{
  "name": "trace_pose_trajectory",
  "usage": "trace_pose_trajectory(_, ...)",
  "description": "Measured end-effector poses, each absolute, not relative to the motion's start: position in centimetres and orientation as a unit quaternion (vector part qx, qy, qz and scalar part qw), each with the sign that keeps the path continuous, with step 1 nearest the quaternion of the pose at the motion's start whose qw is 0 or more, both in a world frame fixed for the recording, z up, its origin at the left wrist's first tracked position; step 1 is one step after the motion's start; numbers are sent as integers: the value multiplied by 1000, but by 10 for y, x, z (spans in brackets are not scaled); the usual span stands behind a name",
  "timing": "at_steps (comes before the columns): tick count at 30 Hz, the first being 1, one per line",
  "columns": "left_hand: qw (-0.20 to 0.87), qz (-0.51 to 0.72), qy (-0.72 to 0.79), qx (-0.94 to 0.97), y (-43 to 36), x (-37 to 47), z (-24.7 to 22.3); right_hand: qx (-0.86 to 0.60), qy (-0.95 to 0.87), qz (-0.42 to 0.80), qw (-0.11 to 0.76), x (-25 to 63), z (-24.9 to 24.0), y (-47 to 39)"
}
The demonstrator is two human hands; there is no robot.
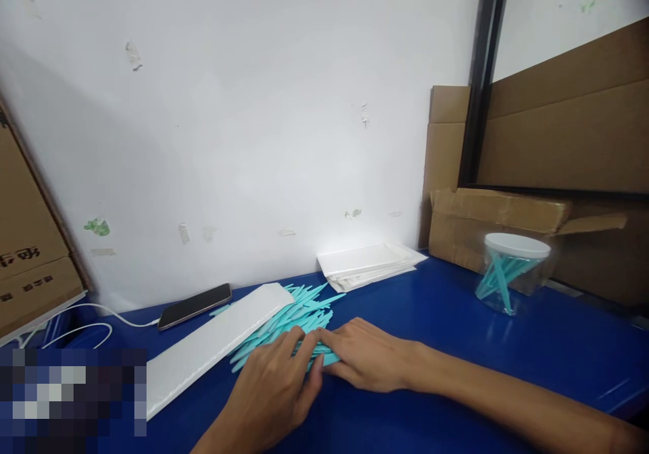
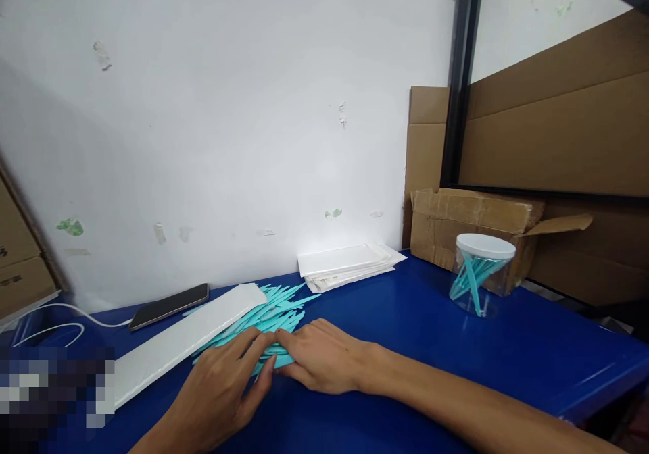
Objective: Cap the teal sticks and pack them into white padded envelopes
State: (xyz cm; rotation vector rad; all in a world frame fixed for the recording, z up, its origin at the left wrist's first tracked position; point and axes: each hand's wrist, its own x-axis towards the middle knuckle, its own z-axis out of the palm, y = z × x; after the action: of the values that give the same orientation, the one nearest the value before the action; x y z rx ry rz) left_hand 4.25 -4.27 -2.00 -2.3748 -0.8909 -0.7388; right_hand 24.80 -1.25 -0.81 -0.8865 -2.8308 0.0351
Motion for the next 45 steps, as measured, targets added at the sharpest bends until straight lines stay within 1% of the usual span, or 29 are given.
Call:
trace_pose_trajectory(5,313,-238,-353,-849,-40,44,-22,-294,-951,34,90,247,-9,-15)
trace_pose_trajectory(8,331,-253,-333,-846,-40,44,-24,-294,-950,53,94,244,-11,-18)
trace_pose_trajectory(11,338,-276,-324,-839,-40,44,-28,-300,-948,44,94,241,-14,-20)
trace_pose_trajectory(15,321,-279,-328,-844,-41,44,-31,-317,-943,19,104,240,-17,-24)
trace_pose_trajectory(21,279,-290,-371,-837,-42,43,-21,-311,-942,30,121,239,-15,-27)
trace_pose_trajectory(31,297,-243,-371,-846,-41,46,-33,-316,-943,19,99,235,-18,-28)
trace_pose_trajectory(35,264,-254,-351,-862,-49,50,-31,-362,-927,25,92,231,-17,-36)
trace_pose_trajectory(38,196,-340,-311,-866,-53,44,-23,-386,-912,44,131,232,-16,-35)
trace_pose_trajectory(40,148,-419,-297,-846,-51,35,-18,-366,-908,96,180,235,-14,-29)
trace_pose_trajectory(42,103,-461,-315,-823,-47,26,-15,-340,-887,182,254,239,-13,-21)
trace_pose_trajectory(45,90,-464,-338,-814,-41,17,-13,-326,-787,337,400,241,-10,-10)
